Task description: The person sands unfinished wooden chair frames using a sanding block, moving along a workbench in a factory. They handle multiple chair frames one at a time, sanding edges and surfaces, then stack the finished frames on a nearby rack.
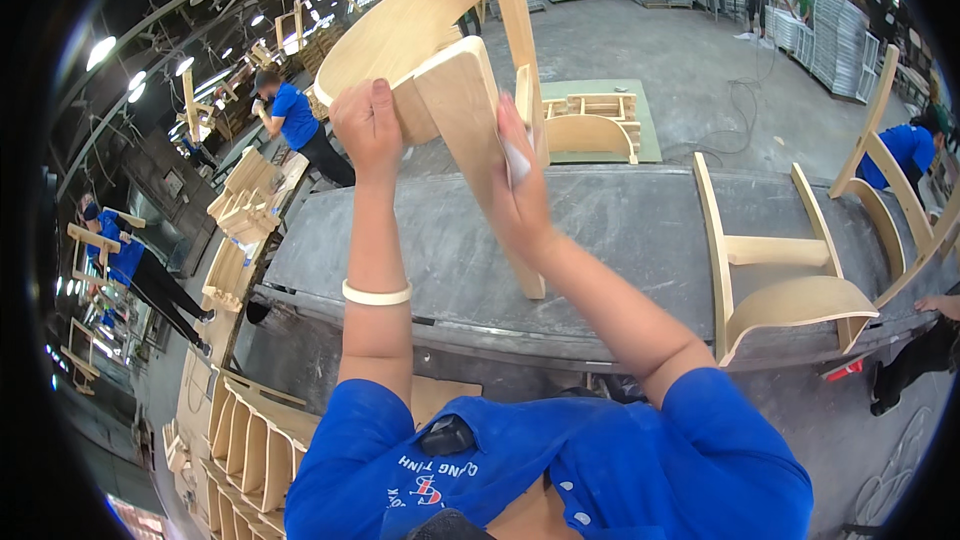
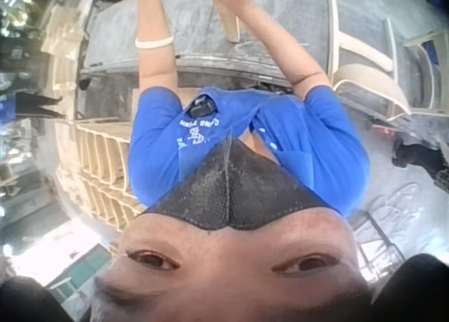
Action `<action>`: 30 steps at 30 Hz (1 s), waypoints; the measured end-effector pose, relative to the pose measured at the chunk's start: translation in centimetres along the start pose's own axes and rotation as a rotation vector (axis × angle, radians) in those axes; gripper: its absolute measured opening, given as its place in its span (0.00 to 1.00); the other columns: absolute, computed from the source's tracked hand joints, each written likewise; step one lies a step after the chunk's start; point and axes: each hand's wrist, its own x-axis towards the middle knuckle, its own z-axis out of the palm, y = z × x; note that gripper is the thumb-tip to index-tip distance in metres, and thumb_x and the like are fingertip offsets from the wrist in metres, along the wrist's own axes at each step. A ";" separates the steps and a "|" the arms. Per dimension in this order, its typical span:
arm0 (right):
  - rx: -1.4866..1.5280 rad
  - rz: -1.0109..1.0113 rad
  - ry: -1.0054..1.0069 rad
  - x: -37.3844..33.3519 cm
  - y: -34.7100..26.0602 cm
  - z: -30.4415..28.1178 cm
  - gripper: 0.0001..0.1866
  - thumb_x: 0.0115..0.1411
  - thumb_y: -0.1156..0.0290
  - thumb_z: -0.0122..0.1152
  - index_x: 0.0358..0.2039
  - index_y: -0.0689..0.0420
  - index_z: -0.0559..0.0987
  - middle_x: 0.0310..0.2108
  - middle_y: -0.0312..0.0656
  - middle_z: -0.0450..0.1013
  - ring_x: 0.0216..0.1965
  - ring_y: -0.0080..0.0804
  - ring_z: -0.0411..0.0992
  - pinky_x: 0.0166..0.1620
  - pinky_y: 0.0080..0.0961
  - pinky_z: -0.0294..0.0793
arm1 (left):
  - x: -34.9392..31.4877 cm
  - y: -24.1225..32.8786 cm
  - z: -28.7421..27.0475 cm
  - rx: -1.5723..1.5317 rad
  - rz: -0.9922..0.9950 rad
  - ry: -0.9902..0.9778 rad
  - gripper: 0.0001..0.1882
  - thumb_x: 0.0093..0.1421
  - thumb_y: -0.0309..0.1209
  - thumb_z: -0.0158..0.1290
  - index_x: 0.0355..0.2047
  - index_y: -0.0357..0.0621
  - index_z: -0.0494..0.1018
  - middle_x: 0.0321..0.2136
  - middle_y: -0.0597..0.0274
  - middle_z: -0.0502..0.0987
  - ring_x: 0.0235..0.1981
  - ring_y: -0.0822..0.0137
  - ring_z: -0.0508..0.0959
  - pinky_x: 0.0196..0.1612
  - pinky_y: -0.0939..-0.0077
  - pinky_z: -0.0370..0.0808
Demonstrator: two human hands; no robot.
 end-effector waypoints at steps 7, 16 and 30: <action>0.070 0.002 -0.002 0.0 2.2 1.3 0.28 0.59 0.83 0.39 0.62 0.62 0.57 0.64 0.53 0.52 0.66 0.44 0.48 0.65 0.34 0.44 | -0.4 -1.4 -0.6 0.123 -0.039 0.015 0.21 0.62 0.41 0.46 0.16 0.42 0.70 0.15 0.58 0.70 0.21 0.55 0.69 0.31 0.64 0.62; -0.094 1.253 -0.575 -18.1 4.1 -6.9 0.23 0.66 0.62 0.44 0.58 0.60 0.65 0.54 0.51 0.66 0.57 0.36 0.63 0.57 0.28 0.59 | -0.4 -3.1 0.1 0.150 0.006 -0.034 0.23 0.58 0.50 0.48 0.18 0.44 0.72 0.15 0.60 0.71 0.21 0.55 0.69 0.31 0.63 0.62; -0.769 -0.273 -0.310 11.4 -2.6 -6.4 0.19 0.62 0.70 0.47 0.54 0.52 0.70 0.56 0.45 0.64 0.56 0.47 0.62 0.57 0.42 0.59 | -0.7 5.1 0.2 0.322 -0.074 -0.228 0.25 0.41 0.53 0.61 0.27 0.44 0.73 0.26 0.63 0.73 0.31 0.61 0.70 0.39 0.64 0.60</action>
